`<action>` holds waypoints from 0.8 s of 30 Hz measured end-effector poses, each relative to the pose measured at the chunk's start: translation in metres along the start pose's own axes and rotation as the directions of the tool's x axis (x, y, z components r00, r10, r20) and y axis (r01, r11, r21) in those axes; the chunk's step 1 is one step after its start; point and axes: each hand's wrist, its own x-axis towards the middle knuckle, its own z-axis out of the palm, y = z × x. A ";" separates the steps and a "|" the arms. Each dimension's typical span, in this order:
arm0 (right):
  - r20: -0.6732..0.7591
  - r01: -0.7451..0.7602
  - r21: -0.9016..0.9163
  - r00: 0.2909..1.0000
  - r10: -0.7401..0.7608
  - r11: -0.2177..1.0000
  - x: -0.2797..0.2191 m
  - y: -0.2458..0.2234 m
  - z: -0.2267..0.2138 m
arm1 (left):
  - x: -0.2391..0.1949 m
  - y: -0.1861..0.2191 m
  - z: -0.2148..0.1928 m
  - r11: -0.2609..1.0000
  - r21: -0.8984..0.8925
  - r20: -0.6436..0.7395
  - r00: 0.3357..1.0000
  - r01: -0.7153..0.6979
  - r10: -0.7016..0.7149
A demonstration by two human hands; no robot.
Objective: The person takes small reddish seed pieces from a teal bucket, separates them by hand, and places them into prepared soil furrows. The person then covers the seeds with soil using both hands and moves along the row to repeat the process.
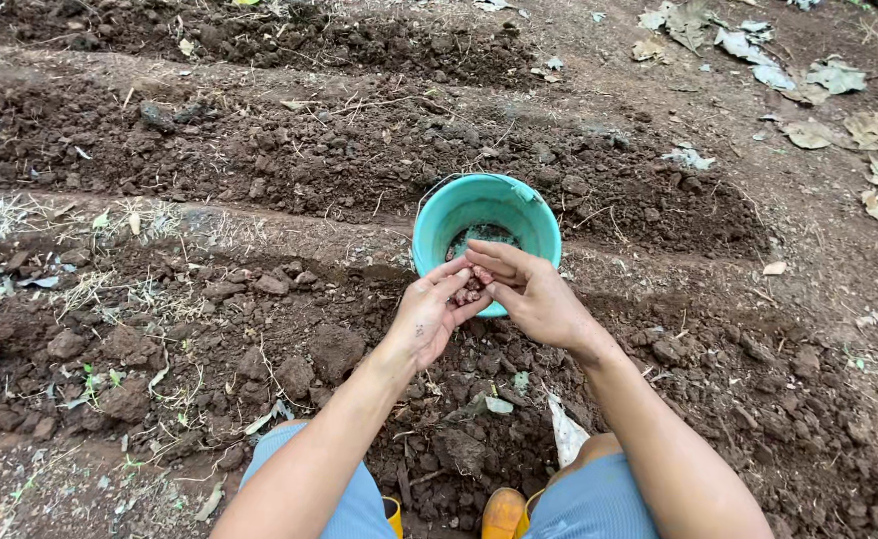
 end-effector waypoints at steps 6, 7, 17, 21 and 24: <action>-0.010 0.016 -0.036 1.000 -0.016 0.999 -0.002 -0.009 0.004 | 0.015 -0.007 -0.011 1.000 -0.015 -0.005 1.000 -0.023 0.022; -0.029 0.034 -0.039 0.999 -0.035 0.999 -0.004 -0.013 0.004 | 0.014 -0.007 -0.011 0.999 -0.022 0.005 1.000 -0.031 0.031; -0.171 0.139 -0.004 0.976 -0.138 0.990 -0.005 -0.002 0.005 | 0.000 0.003 -0.002 0.995 -0.035 0.061 0.993 -0.095 0.097; -0.180 0.179 -0.001 0.968 -0.176 0.984 -0.005 -0.010 0.008 | -0.009 0.014 0.003 0.995 -0.054 0.094 0.991 -0.086 0.091; -0.173 0.201 -0.054 0.963 -0.207 0.978 -0.006 -0.017 0.007 | -0.011 0.016 0.003 0.994 -0.056 0.116 0.988 -0.092 0.098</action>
